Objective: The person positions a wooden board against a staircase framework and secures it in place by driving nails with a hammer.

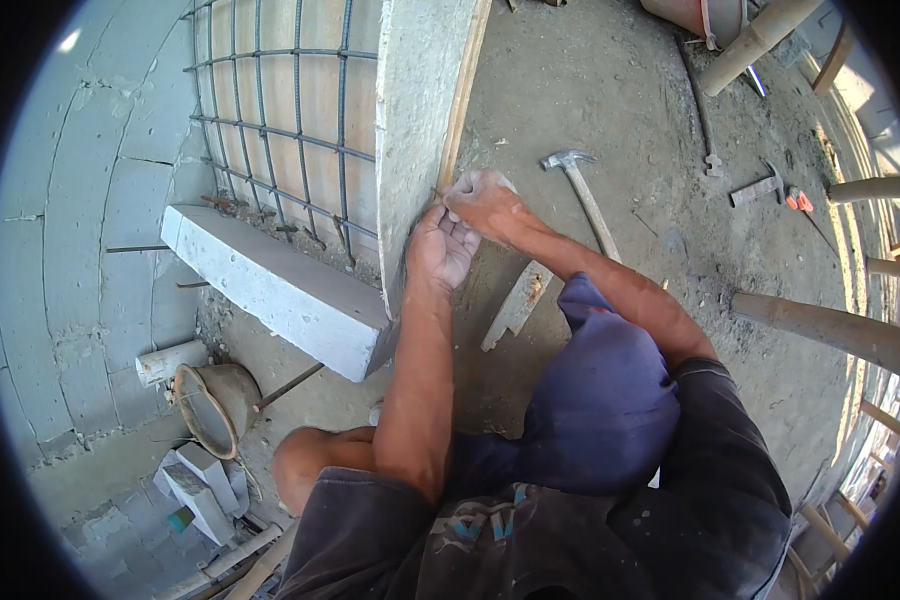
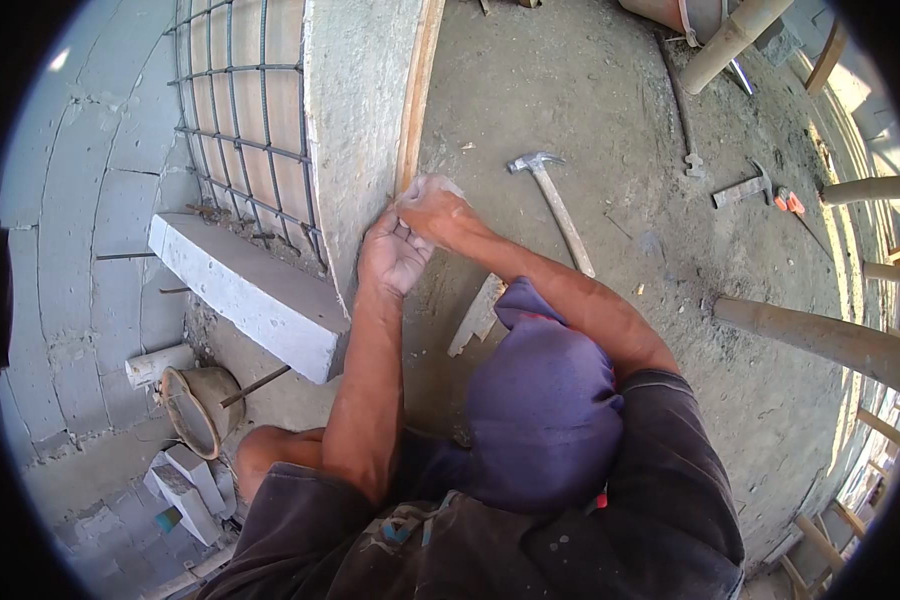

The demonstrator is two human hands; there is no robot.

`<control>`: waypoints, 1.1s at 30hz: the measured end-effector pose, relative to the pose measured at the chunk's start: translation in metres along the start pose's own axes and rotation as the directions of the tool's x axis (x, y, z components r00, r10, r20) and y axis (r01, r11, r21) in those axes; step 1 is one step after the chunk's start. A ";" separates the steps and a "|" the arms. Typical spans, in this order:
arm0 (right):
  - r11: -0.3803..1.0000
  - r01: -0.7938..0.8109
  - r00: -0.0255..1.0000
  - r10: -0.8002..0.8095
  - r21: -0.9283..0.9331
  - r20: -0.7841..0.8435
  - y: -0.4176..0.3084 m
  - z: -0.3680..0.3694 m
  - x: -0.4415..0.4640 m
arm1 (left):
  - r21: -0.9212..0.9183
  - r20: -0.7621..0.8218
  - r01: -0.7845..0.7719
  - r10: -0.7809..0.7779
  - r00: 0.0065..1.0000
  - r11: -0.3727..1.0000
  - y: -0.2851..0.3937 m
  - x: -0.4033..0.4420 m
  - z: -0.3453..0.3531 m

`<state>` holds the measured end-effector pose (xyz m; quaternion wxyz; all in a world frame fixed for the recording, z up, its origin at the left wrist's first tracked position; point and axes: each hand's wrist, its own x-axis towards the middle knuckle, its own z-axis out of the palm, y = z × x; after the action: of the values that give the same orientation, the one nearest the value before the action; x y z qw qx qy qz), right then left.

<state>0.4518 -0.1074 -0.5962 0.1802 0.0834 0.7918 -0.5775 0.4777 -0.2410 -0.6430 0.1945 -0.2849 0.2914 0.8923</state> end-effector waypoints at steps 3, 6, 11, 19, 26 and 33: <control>0.998 -0.010 0.998 0.005 -0.067 -0.070 -0.021 0.001 -0.010 | -0.077 -0.014 -0.037 0.036 0.999 0.996 0.007 -0.008 0.016; 0.995 0.011 0.995 -0.021 -0.099 -0.101 -0.015 0.005 -0.003 | -0.081 0.054 0.054 -0.050 0.997 0.995 0.007 0.005 0.001; 0.999 -0.004 1.000 0.003 0.041 0.030 -0.023 0.003 -0.008 | -0.241 0.390 0.272 -0.164 0.906 0.932 0.009 0.025 -0.030; 0.872 -0.085 0.966 -0.047 -0.483 -0.255 0.078 -0.090 -0.037 | -0.502 0.161 0.185 -0.119 0.980 0.845 0.019 0.004 0.010; 0.710 -0.383 0.916 0.213 -0.591 -0.339 0.178 -0.120 -0.087 | -0.572 0.179 0.104 0.001 0.984 0.814 0.009 0.012 0.010; 0.912 -0.381 0.915 0.396 0.154 -0.080 0.188 -0.131 -0.073 | -0.594 0.134 0.031 0.061 0.989 0.804 0.010 0.016 0.012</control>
<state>0.5585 0.0817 -0.6990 0.2419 0.2830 0.7272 -0.5767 0.4561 -0.2379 -0.6407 0.1095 -0.2628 -0.0154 0.9585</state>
